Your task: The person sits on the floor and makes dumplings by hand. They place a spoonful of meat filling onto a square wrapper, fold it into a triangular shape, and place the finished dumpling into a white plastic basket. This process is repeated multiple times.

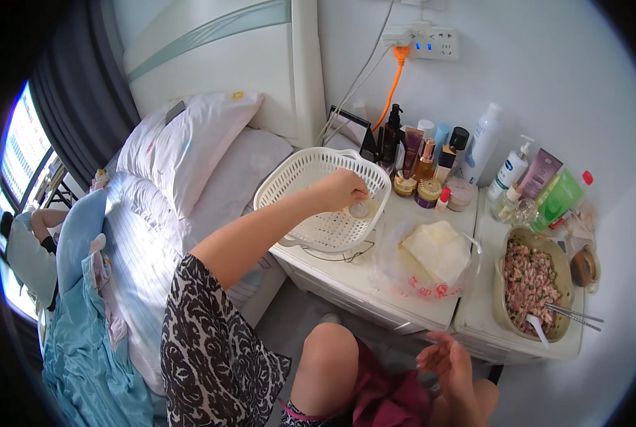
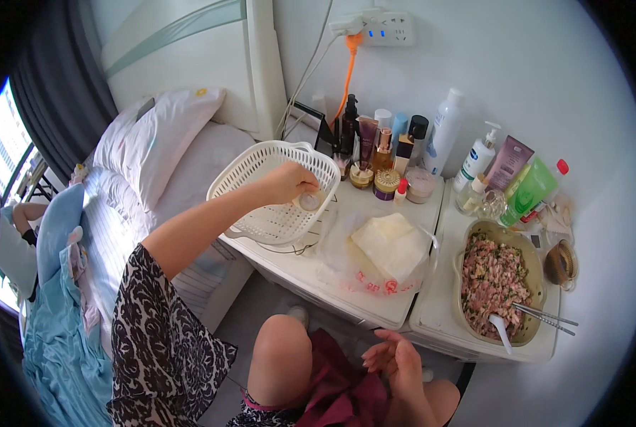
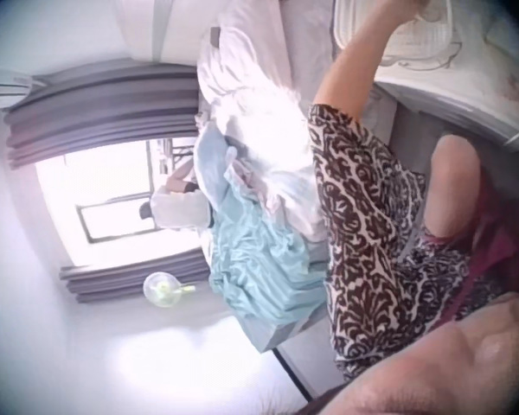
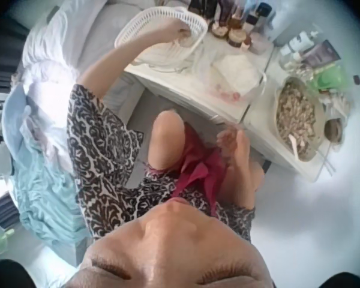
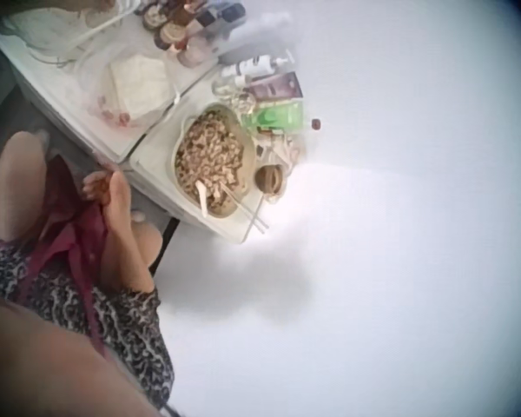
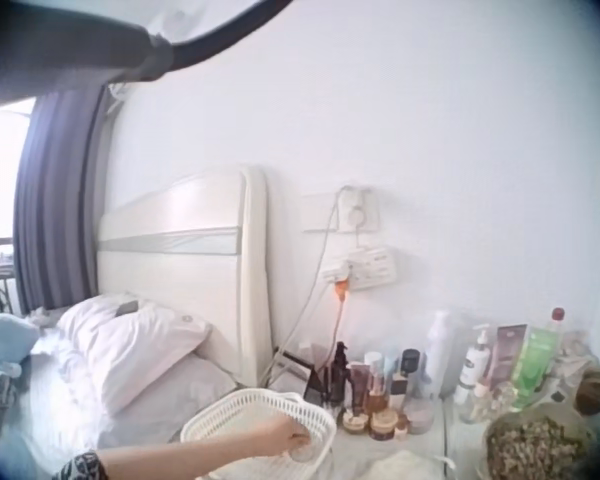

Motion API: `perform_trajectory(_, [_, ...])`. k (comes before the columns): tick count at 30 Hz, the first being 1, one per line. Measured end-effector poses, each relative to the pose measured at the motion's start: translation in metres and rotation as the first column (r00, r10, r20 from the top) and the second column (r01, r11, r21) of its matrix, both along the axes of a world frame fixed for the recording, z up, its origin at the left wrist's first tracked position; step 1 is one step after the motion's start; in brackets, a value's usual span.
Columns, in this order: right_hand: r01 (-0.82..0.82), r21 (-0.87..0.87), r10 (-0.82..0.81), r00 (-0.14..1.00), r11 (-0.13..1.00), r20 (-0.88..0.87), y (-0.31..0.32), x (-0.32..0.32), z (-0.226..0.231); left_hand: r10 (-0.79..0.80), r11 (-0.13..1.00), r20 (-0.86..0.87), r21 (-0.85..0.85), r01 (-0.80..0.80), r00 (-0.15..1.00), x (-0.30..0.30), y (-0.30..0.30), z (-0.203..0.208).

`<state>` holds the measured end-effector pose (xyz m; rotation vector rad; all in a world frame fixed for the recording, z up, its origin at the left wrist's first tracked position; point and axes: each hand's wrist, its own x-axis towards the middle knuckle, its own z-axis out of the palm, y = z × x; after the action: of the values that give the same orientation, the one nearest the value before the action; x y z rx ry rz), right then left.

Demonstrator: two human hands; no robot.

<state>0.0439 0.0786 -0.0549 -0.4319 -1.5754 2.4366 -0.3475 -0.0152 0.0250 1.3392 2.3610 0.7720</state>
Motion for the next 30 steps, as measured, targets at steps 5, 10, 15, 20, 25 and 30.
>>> perform_trajectory(5, [-0.02, -0.011, 0.02, 1.0, 1.0, 0.024, -0.004, 0.0, 0.002, -0.124, 0.98, -0.605, 0.049, 0.192, 0.787, -0.023, -0.003, -0.015])
perform_trajectory(10, [0.039, 0.031, -0.041, 0.996, 0.999, 0.075, -0.002, -0.001, 0.004, 0.231, 0.942, -0.509, 0.331, -0.059, 0.829, -0.016, -0.002, 0.033])
perform_trajectory(15, [-0.01, 0.136, -0.003, 0.995, 0.991, 0.098, -0.002, -0.003, 0.018, 0.166, 0.982, -0.377, 0.145, -0.119, 0.911, 0.004, -0.045, 0.056])
perform_trajectory(20, [-0.055, 0.272, 0.031, 0.995, 0.961, 0.092, -0.001, -0.005, 0.034, -0.213, 0.974, -0.62, -0.069, 0.217, 0.755, 0.008, -0.05, 0.028])
perform_trajectory(25, [0.089, 0.449, -0.082, 0.996, 0.889, -0.035, 0.008, -0.04, 0.052, -0.108, 0.978, -0.556, 0.091, 0.189, 0.824, 0.034, -0.057, 0.044])
perform_trajectory(30, [0.285, 0.903, -0.309, 0.933, 0.322, -0.184, 0.044, -0.085, 0.09, 0.027, 0.56, 0.0, 0.829, -0.015, 1.0, 0.121, -0.042, 0.064])
